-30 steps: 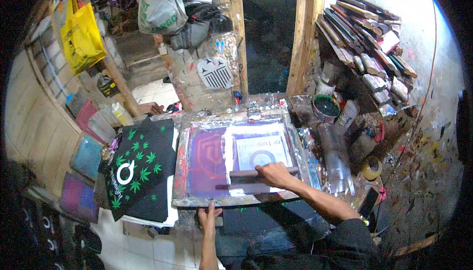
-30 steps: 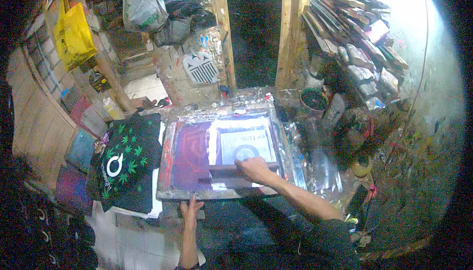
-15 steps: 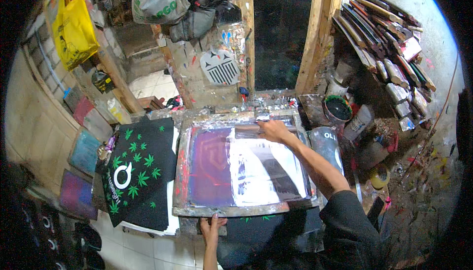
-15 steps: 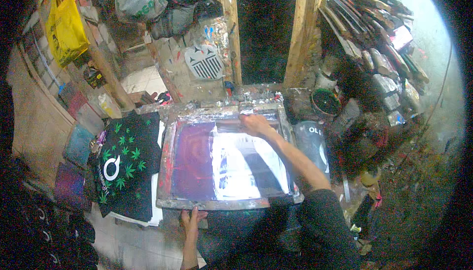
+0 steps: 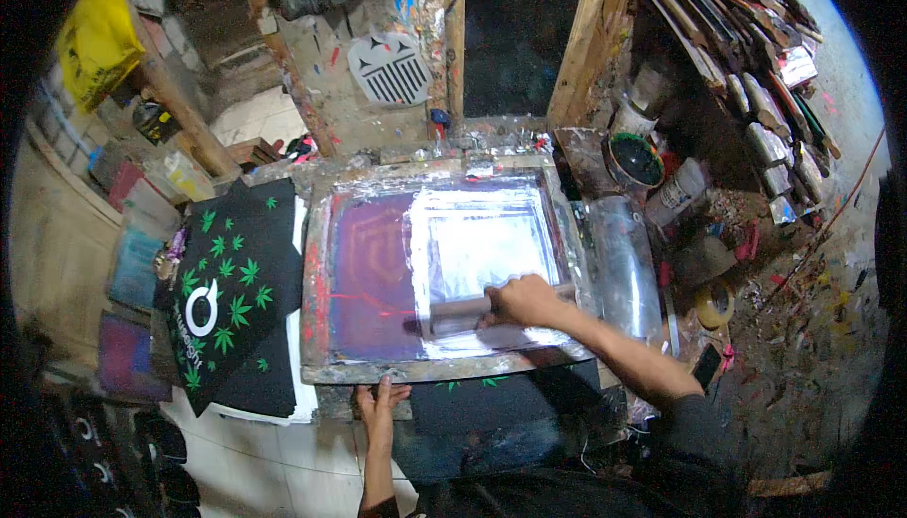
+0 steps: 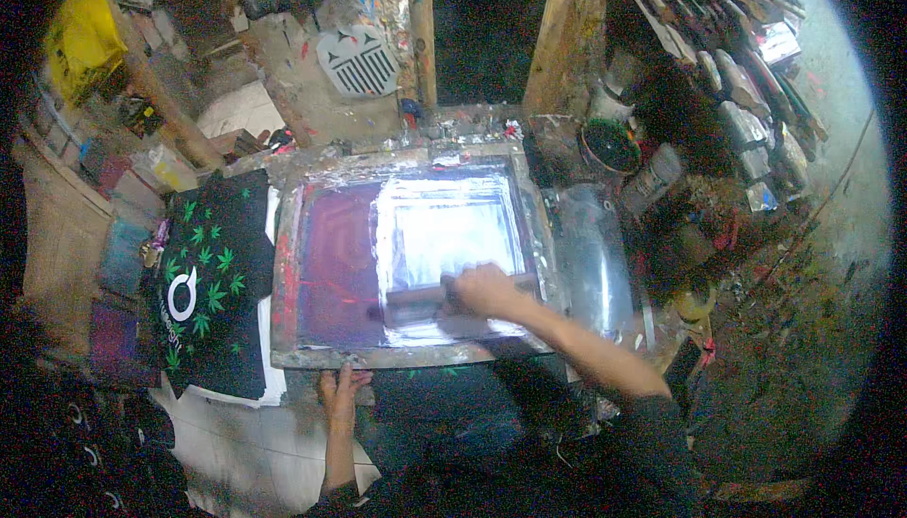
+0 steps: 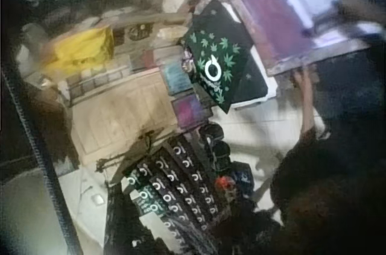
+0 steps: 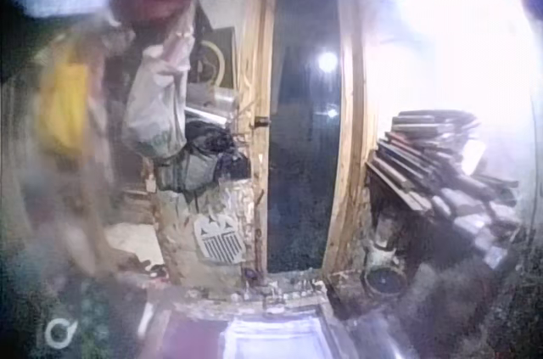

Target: The person repeatedly screen prints a design onto black t-shirts using a squeegee and a screen printing frame. They pull ink across the screen, lift the frame to reveal the printed shirt, and then place a new shirt under the frame to continue the cycle.

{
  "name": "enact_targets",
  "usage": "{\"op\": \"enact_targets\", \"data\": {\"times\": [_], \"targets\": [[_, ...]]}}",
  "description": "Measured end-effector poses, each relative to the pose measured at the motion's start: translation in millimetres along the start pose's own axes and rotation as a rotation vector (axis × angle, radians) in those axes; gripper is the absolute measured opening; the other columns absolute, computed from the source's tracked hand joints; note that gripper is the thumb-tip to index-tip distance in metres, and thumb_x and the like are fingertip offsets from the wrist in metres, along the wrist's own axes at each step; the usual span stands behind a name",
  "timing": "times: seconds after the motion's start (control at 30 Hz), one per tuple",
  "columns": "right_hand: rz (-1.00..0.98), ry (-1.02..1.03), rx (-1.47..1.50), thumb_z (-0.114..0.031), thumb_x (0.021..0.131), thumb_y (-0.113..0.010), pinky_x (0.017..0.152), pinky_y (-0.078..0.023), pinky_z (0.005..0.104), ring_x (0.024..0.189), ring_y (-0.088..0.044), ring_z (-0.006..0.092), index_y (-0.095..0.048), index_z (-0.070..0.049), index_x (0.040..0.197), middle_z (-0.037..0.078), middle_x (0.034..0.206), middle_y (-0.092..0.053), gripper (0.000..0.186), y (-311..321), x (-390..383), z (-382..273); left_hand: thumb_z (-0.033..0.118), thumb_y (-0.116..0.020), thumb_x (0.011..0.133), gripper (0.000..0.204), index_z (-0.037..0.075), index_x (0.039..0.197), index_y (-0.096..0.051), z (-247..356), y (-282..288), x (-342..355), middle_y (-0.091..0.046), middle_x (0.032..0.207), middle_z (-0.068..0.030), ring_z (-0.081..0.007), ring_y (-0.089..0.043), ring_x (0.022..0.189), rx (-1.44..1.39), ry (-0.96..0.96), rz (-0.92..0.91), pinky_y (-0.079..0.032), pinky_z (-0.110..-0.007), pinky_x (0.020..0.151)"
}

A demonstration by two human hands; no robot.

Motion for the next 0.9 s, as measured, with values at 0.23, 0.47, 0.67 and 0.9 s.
{"op": "enact_targets", "data": {"times": [0.23,0.47,0.67,0.9], "targets": [[0.237,-0.154,-0.05,-0.065,0.083,-0.069,0.062,-0.055,0.0521,0.073,-0.073,0.0397,-0.067,-0.006,0.102,0.02,0.075,-0.071,0.063,53,156,110,0.024,-0.062,0.103,0.042,0.002,0.132,-0.043,3,-5,-2,-0.068,0.106,-0.0162,-0.0295,-0.075,0.082,0.034,0.009,0.05,-0.062,-0.039,0.07],[0.225,0.046,-0.057,-0.036,0.091,-0.063,0.05,-0.051,0.0491,0.054,-0.068,0.035,-0.061,-0.008,0.099,0.014,0.065,-0.068,0.03,10,36,7,0.018,-0.065,0.101,0.038,0.0,0.129,-0.045,7,-7,-6,-0.065,0.107,-0.0151,-0.0261,-0.073,0.081,0.02,-0.008,0.087,-0.063,-0.038,0.072],[-0.09,0.192,0.066,-0.039,0.095,-0.061,0.063,-0.056,0.0531,0.075,-0.073,0.039,-0.066,-0.009,0.109,0.018,0.078,-0.072,0.033,4,13,1,0.023,-0.064,0.102,0.042,-0.001,0.128,-0.043,-10,6,2,-0.068,0.102,-0.0173,-0.0281,-0.074,0.082,0.059,0.046,0.081,-0.062,-0.04,0.076],[0.263,-0.095,-0.08,-0.063,0.083,-0.071,0.059,-0.053,0.0519,0.069,-0.071,0.0397,-0.066,-0.004,0.104,0.021,0.069,-0.068,0.063,55,148,103,0.018,-0.063,0.102,0.037,-0.001,0.127,-0.042,-5,3,1,-0.065,0.107,-0.0164,-0.029,-0.074,0.078,-0.038,-0.047,0.034,-0.064,-0.036,0.068]]}}
Point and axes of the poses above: each hand's wrist, its own x-axis towards the middle knuckle, its own y-axis out of the back of the hand, z = x × y, the point moved 6 cm from there along x, towards the middle knuckle
